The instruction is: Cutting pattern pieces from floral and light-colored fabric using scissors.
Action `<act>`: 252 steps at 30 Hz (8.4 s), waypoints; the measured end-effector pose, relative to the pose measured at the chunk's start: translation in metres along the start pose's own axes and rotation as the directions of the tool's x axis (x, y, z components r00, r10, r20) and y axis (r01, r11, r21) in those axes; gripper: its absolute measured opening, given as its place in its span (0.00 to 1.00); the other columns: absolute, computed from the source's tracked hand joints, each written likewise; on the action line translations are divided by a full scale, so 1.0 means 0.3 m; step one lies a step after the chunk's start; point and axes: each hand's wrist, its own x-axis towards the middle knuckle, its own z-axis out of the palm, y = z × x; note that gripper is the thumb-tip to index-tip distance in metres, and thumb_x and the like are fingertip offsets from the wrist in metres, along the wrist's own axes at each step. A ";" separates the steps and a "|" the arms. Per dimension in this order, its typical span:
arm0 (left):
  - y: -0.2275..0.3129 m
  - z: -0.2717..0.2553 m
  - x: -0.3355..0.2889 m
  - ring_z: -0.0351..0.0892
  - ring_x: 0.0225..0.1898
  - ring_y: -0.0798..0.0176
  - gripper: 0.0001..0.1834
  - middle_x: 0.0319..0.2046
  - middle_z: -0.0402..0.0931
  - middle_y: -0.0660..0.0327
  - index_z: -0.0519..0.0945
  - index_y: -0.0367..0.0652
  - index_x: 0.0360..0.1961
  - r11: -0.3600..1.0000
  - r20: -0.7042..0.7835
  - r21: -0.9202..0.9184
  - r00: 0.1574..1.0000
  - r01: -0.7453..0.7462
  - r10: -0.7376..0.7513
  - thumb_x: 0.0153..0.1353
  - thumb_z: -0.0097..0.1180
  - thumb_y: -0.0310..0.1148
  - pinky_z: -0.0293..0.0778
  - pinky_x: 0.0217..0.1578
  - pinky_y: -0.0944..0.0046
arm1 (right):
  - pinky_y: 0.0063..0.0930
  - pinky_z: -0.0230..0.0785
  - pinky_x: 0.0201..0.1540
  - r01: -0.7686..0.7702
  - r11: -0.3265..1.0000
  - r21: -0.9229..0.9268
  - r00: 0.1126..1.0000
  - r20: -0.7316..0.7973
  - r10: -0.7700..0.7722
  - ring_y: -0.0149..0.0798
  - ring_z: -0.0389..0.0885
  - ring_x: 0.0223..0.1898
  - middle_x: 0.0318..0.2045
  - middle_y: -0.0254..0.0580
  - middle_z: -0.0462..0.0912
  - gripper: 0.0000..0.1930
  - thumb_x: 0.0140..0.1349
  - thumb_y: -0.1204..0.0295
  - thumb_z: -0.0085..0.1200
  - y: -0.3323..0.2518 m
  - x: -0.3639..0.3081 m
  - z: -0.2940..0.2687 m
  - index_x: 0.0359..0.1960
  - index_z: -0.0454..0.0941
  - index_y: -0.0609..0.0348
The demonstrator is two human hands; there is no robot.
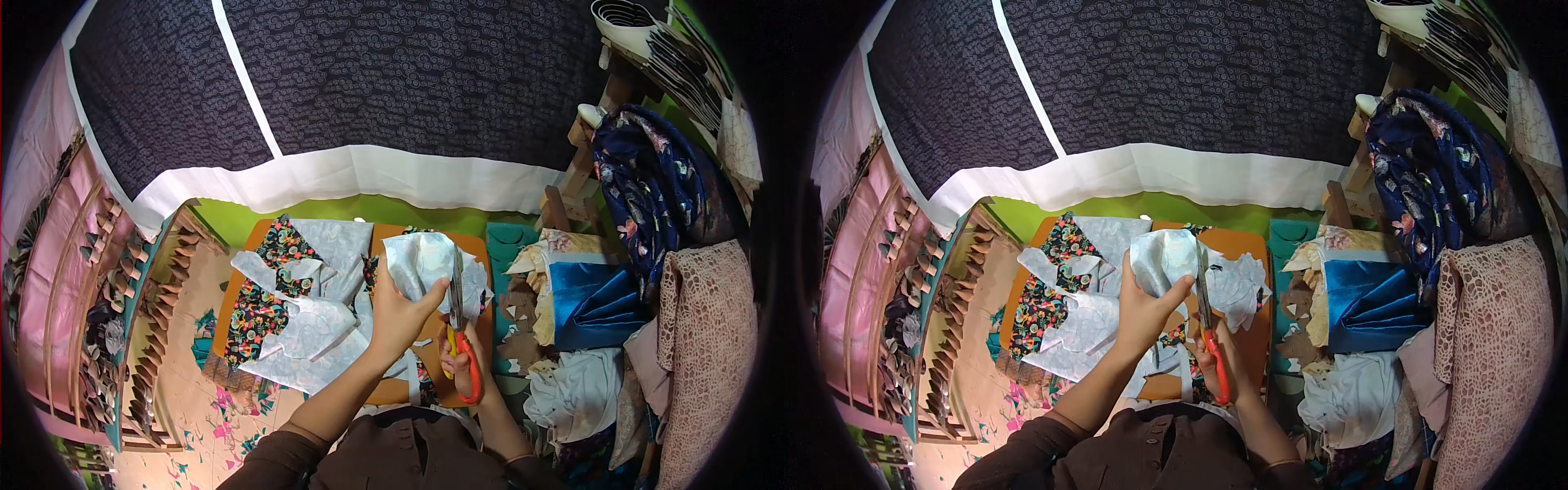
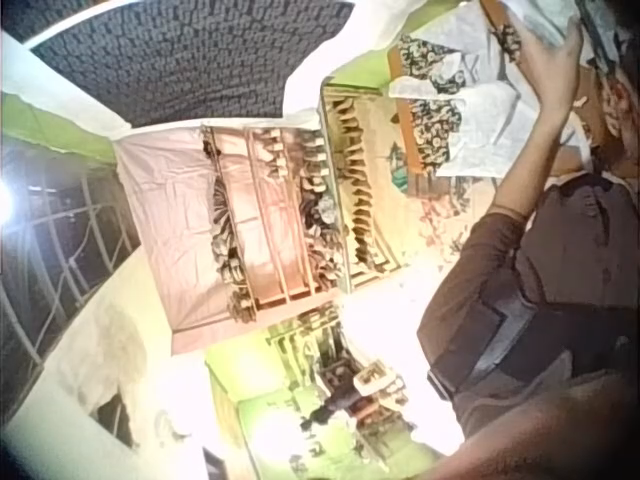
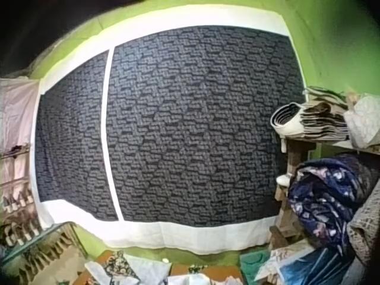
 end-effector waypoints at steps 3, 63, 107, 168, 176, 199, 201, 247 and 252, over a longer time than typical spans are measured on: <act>0.005 0.000 -0.004 0.69 0.43 0.65 0.28 0.40 0.67 0.58 0.61 0.37 0.47 1.000 0.018 -0.011 1.000 -0.004 0.005 0.45 0.60 0.25 0.66 0.43 0.66 | 0.14 0.57 0.29 0.049 0.994 0.096 0.997 -0.056 -0.044 0.23 0.60 0.26 0.26 0.31 0.62 0.38 0.53 0.40 0.40 -0.010 0.000 0.022 0.51 0.58 0.64; -0.006 -0.050 0.012 0.66 0.46 0.61 0.38 0.46 0.62 0.51 0.53 0.33 0.53 0.979 0.058 -0.138 0.988 0.151 -0.144 0.44 0.62 0.30 0.66 0.44 0.66 | 0.11 0.53 0.21 -0.036 0.975 -0.217 0.999 -0.016 0.033 0.18 0.59 0.19 0.23 0.26 0.62 0.39 0.47 0.39 0.47 -0.015 -0.027 -0.032 0.49 0.60 0.63; -0.055 -0.085 0.021 0.52 0.58 0.54 0.47 0.57 0.50 0.48 0.48 0.36 0.58 0.984 -0.008 0.154 0.996 -0.088 0.090 0.40 0.63 0.32 0.50 0.57 0.60 | 0.21 0.60 0.24 -0.011 0.995 -0.104 1.000 0.010 0.012 0.25 0.64 0.20 0.19 0.31 0.63 0.39 0.50 0.36 0.38 -0.015 -0.019 0.010 0.47 0.62 0.64; -0.021 -0.123 0.028 0.72 0.38 0.66 0.43 0.36 0.73 0.56 0.44 0.42 0.60 0.991 0.237 0.045 0.962 0.130 -0.137 0.47 0.58 0.24 0.66 0.43 0.67 | 0.08 0.48 0.18 -0.146 0.988 -0.042 0.986 0.072 0.149 0.16 0.56 0.19 0.24 0.27 0.59 0.42 0.46 0.36 0.43 -0.020 -0.021 -0.035 0.50 0.59 0.62; -0.044 -0.095 0.019 0.73 0.38 0.67 0.42 0.36 0.73 0.53 0.45 0.41 0.59 0.998 0.154 0.058 0.988 -0.012 0.003 0.47 0.58 0.22 0.68 0.38 0.70 | 0.03 0.50 0.19 -0.009 0.995 -0.099 0.995 0.102 0.020 0.16 0.57 0.21 0.27 0.28 0.60 0.18 0.60 0.69 0.39 0.051 -0.022 -0.038 0.51 0.58 0.61; -0.066 -0.131 0.016 0.72 0.31 0.67 0.41 0.31 0.72 0.53 0.48 0.41 0.58 0.978 0.229 0.207 0.972 -0.007 -0.042 0.46 0.60 0.27 0.68 0.34 0.68 | 0.16 0.56 0.22 -0.353 0.930 0.100 0.934 0.087 0.346 0.23 0.62 0.21 0.22 0.31 0.62 0.35 0.53 0.43 0.43 0.048 0.003 -0.042 0.49 0.59 0.63; -0.084 -0.127 0.015 0.71 0.30 0.68 0.41 0.29 0.72 0.55 0.49 0.41 0.58 0.996 0.211 0.092 0.977 -0.018 -0.002 0.46 0.60 0.27 0.68 0.32 0.69 | 0.24 0.61 0.26 -0.317 0.948 0.024 0.943 0.112 0.313 0.29 0.65 0.22 0.20 0.35 0.64 0.35 0.53 0.42 0.43 0.056 0.000 -0.042 0.47 0.59 0.64; -0.094 -0.089 0.019 0.71 0.27 0.73 0.40 0.25 0.72 0.61 0.41 0.43 0.60 0.990 0.063 -0.117 0.995 0.080 -0.073 0.52 0.52 0.20 0.67 0.30 0.75 | 0.12 0.54 0.23 -0.073 0.976 -0.207 0.995 0.050 0.085 0.19 0.60 0.22 0.23 0.28 0.63 0.36 0.51 0.41 0.45 0.018 -0.015 -0.032 0.49 0.62 0.64; -0.097 -0.097 0.025 0.71 0.27 0.73 0.41 0.26 0.73 0.61 0.40 0.43 0.60 0.999 0.073 -0.036 0.997 0.039 -0.036 0.51 0.53 0.19 0.68 0.30 0.75 | 0.10 0.53 0.23 -0.114 0.992 -0.056 0.991 0.066 0.118 0.18 0.59 0.21 0.25 0.29 0.62 0.40 0.48 0.38 0.45 0.032 -0.007 -0.014 0.50 0.61 0.63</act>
